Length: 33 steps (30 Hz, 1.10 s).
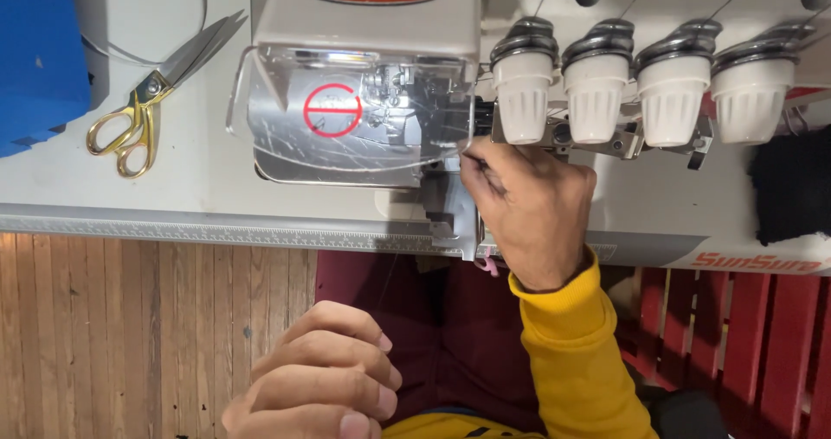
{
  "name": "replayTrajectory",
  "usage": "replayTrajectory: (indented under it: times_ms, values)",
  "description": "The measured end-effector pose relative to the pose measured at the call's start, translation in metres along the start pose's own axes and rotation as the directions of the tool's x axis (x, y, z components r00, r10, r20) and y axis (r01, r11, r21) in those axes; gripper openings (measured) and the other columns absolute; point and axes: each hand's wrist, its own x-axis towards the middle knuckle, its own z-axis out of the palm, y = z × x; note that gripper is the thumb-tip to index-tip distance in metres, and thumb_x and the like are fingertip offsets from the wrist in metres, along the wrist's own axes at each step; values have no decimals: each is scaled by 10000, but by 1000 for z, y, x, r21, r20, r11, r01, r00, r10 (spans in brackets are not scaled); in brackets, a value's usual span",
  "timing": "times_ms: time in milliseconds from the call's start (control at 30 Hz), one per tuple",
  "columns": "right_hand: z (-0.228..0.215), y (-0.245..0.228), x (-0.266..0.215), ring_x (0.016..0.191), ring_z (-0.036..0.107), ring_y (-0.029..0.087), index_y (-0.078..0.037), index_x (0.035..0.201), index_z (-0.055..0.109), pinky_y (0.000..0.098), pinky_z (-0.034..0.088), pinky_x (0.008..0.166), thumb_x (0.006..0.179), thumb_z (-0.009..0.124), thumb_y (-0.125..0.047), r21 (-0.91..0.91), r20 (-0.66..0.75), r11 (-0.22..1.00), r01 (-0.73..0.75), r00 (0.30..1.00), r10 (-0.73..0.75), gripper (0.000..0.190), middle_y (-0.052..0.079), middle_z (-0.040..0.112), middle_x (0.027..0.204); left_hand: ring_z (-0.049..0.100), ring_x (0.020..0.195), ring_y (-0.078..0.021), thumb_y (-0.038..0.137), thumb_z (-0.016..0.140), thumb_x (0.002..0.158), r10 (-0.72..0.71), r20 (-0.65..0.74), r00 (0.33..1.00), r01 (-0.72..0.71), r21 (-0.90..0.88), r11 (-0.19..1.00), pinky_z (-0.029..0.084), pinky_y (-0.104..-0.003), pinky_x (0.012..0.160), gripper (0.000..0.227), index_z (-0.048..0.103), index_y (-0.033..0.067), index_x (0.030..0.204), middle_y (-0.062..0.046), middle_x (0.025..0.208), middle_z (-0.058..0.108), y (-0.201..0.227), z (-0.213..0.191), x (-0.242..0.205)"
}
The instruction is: Threading an industrial overlock sewing machine.
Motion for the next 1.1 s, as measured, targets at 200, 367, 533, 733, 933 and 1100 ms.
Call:
replayTrajectory:
  times_ms: [200,367,533,733,933,1100]
  values:
    - [-5,-7,-1,536,583,150,-64,997,755,313,451,538,859,877,-57,-42,32,996,-78,996,80,184,42,614,646,739,773,-215,134,662,973,32,169,985,-28,-31,999,639,-449,777,103,617,58,921,-70,881,685,5,-10,17]
    - [3,-8,-1,549,553,137,-52,1094,709,293,458,548,853,899,-111,71,-39,995,-65,997,68,313,17,584,665,737,751,-186,124,679,992,-28,9,1000,28,-44,999,635,-445,770,104,620,76,921,-42,845,687,6,4,6]
    - [16,-12,10,539,560,147,-77,1070,711,311,463,547,849,904,-88,6,-91,1000,-11,996,11,294,19,578,640,736,761,-179,124,682,1008,-28,-12,1000,27,-52,998,655,-425,769,95,633,89,934,-32,847,689,8,7,6]
    - [24,-18,13,584,624,146,-75,982,698,293,503,570,865,884,-90,-22,-141,999,-45,989,42,220,20,628,680,733,709,-171,147,687,990,-10,-58,998,9,-30,1000,652,-417,720,110,636,94,908,-24,801,691,8,6,7]
    - [20,-31,6,708,690,144,-76,1057,711,271,541,665,887,788,6,105,-98,994,-38,994,49,204,41,690,818,746,706,-177,194,703,981,5,-45,999,-8,-62,998,662,-419,724,125,640,99,931,-25,796,698,2,-1,3]
    - [18,-38,5,504,523,135,-81,973,722,289,436,542,844,832,-33,87,-20,983,-164,986,166,175,22,543,582,779,827,-221,182,698,1021,120,19,993,-120,-23,993,660,-483,890,141,613,73,992,-52,867,719,-6,-11,12]
